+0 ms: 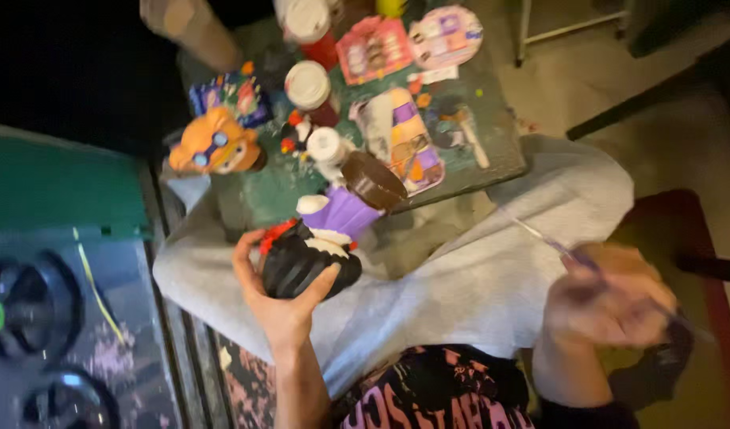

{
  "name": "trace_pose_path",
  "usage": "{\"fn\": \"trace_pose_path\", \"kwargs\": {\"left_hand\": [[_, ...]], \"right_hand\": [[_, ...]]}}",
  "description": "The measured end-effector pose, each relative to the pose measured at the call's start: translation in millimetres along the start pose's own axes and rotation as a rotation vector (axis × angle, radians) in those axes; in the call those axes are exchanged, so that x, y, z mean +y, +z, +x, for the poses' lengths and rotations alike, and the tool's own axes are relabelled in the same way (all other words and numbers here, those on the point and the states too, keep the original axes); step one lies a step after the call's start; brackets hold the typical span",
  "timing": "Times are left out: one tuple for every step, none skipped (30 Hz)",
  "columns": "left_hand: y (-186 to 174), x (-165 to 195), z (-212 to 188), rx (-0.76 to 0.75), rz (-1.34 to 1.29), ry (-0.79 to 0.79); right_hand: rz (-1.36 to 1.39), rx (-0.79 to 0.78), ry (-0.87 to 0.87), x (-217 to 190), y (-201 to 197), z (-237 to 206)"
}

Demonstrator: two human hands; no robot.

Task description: The person sits holding a decorative figurine with a brown top, purple section, and red rose details on their lap, painting its surface with a paintbrush. They rotate the figurine to reach different sides and occasionally dip the brush toward the paint palette on the table while continuing to apply paint.

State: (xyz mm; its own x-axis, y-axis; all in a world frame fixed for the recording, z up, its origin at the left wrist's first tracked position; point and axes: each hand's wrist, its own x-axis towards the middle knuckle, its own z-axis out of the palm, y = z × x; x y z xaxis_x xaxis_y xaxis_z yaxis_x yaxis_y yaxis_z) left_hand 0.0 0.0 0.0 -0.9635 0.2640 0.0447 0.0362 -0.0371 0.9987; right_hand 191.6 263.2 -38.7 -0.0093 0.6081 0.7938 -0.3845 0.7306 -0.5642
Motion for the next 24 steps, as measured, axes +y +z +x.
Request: {"fn": "trace_pose_path", "kwargs": {"left_hand": [[-6,-6,-1,0.042,-0.007,-0.016],[-10,-12,1,0.081,-0.013,-0.025],[-14,-18,3,0.113,-0.020,-0.028],[-19,-22,5,0.119,-0.016,-0.041],[-21,-26,8,0.125,-0.014,-0.056],[-20,-29,9,0.129,-0.016,-0.075],[-22,-31,10,0.112,-0.039,-0.091],[-22,-33,12,0.091,-0.067,-0.107],[-21,-35,13,0.072,-0.092,-0.123],[-19,-37,15,0.063,-0.076,-0.114],[-16,-39,16,0.050,-0.060,-0.105],[-14,-40,17,0.038,-0.043,-0.097],[-11,-42,20,0.041,-0.037,-0.120],[-9,-44,21,0.042,-0.031,-0.147],[-7,-46,23,0.043,-0.025,-0.172],[-5,-48,26,0.040,-0.011,-0.160],[-5,-49,28,0.035,0.005,-0.149],[-5,-51,31,0.031,0.020,-0.137],[-6,-52,33,0.023,0.034,-0.132],[-9,-54,34,0.016,0.050,-0.130],[-10,-55,35,0.009,0.061,-0.125],[-11,-56,37,0.007,0.049,-0.133],[-11,-57,39,0.006,0.035,-0.142],[-13,-58,40,0.005,0.024,-0.152]], "right_hand": [[-0.161,-0.117,0.122,5,8,-6],[-0.318,-0.227,0.238,11,18,-13],[-0.348,-0.353,0.240,19,28,-19],[-0.374,-0.445,0.249,30,39,-22],[-0.400,-0.537,0.255,39,51,-24],[-0.429,-0.603,0.267,50,61,-23],[-0.457,-0.668,0.283,58,71,-24],[-0.485,-0.711,0.244,65,79,-25],[-0.511,-0.754,0.205,72,88,-25],[-0.537,-0.798,0.166,78,94,-26],[-0.538,-0.819,0.140,80,98,-27],[-0.537,-0.841,0.117,82,102,-28],[-0.535,-0.866,0.096,85,105,-29],[-0.533,-0.890,0.086,86,107,-31],[-0.529,-0.912,0.075,88,109,-32],[-0.526,-0.933,0.060,89,112,-33],[-0.546,-0.967,0.068,91,115,-32],[-0.567,-1.000,0.074,95,118,-30],[-0.588,-1.034,0.082,98,121,-29],[-0.565,-1.055,0.074,100,124,-30],[-0.544,-1.076,0.061,103,128,-29],[-0.521,-1.092,0.043,107,133,-28],[-0.536,-1.113,0.031,109,137,-26],[-0.548,-1.133,0.021,111,141,-26]]}}
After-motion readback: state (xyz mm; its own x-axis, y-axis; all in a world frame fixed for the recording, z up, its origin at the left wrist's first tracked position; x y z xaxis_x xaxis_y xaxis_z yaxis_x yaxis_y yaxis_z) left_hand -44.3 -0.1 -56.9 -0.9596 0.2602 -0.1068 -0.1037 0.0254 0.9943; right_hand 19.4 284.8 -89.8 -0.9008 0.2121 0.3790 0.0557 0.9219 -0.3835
